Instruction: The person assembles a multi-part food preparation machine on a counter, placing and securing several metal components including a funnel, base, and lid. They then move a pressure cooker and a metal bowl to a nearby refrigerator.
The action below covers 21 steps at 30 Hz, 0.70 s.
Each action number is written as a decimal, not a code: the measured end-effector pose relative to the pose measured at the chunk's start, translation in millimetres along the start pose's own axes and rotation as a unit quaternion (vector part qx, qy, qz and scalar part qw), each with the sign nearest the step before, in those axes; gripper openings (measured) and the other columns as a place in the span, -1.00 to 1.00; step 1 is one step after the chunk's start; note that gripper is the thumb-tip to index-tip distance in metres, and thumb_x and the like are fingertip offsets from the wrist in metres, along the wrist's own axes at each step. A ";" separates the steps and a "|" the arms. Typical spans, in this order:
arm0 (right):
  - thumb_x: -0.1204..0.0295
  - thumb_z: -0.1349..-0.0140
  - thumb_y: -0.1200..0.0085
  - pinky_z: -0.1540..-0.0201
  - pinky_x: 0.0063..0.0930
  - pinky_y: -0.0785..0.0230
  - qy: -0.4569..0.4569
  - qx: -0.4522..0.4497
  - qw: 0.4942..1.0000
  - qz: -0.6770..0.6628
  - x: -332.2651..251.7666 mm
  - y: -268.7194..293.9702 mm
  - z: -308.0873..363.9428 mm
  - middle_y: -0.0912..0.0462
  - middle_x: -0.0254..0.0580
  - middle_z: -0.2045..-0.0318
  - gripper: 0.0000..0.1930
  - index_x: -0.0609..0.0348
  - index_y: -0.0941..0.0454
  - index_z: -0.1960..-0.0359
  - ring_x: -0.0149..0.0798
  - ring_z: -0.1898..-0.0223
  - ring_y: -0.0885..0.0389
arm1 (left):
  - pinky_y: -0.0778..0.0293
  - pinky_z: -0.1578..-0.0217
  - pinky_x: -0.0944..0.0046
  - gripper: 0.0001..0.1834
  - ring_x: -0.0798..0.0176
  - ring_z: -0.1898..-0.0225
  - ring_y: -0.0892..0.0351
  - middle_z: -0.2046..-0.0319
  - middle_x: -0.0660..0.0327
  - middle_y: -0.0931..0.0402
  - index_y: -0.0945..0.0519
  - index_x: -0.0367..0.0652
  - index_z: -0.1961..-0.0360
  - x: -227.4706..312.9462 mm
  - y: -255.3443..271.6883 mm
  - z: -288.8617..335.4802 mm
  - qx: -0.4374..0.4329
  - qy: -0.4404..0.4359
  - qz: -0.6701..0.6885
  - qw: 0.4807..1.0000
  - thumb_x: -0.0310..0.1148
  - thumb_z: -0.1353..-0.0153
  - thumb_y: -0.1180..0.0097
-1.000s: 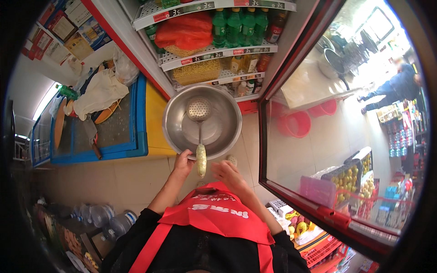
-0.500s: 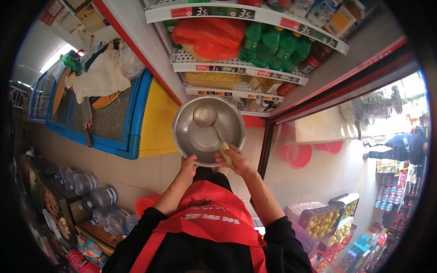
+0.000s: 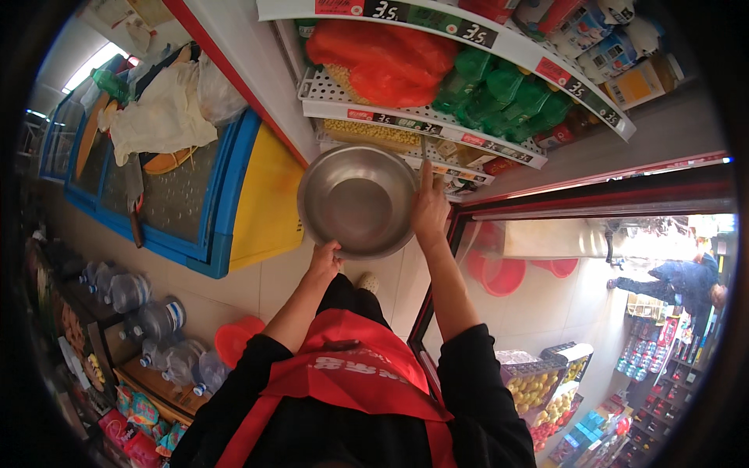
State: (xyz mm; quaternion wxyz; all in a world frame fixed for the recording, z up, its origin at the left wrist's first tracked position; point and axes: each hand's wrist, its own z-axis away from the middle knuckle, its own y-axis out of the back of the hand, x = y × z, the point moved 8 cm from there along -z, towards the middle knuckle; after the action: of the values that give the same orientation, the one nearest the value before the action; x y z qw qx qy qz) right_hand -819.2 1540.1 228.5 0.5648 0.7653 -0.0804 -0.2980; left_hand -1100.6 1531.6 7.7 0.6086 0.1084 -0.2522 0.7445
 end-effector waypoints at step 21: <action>0.46 -0.23 0.05 0.72 -0.51 -0.17 -0.377 -0.093 0.685 -0.617 -40.8 -95.3 -20.9 -0.43 -0.23 0.56 -0.86 0.17 -0.45 0.20 -0.39 0.68 -0.33 | -0.50 0.08 -0.28 -0.33 0.29 0.25 -0.38 0.27 0.32 -0.34 -0.32 0.14 -0.13 1.0 -24.5 1.9 -0.042 0.024 0.052 0.997 -0.57 0.08 -0.09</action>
State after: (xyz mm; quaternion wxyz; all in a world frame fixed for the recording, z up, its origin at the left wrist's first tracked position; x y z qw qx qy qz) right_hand -861.1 1609.2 160.3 0.2436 0.4093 0.2319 -0.8481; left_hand -1077.6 1534.7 15.7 0.5788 0.0513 -0.2742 0.7663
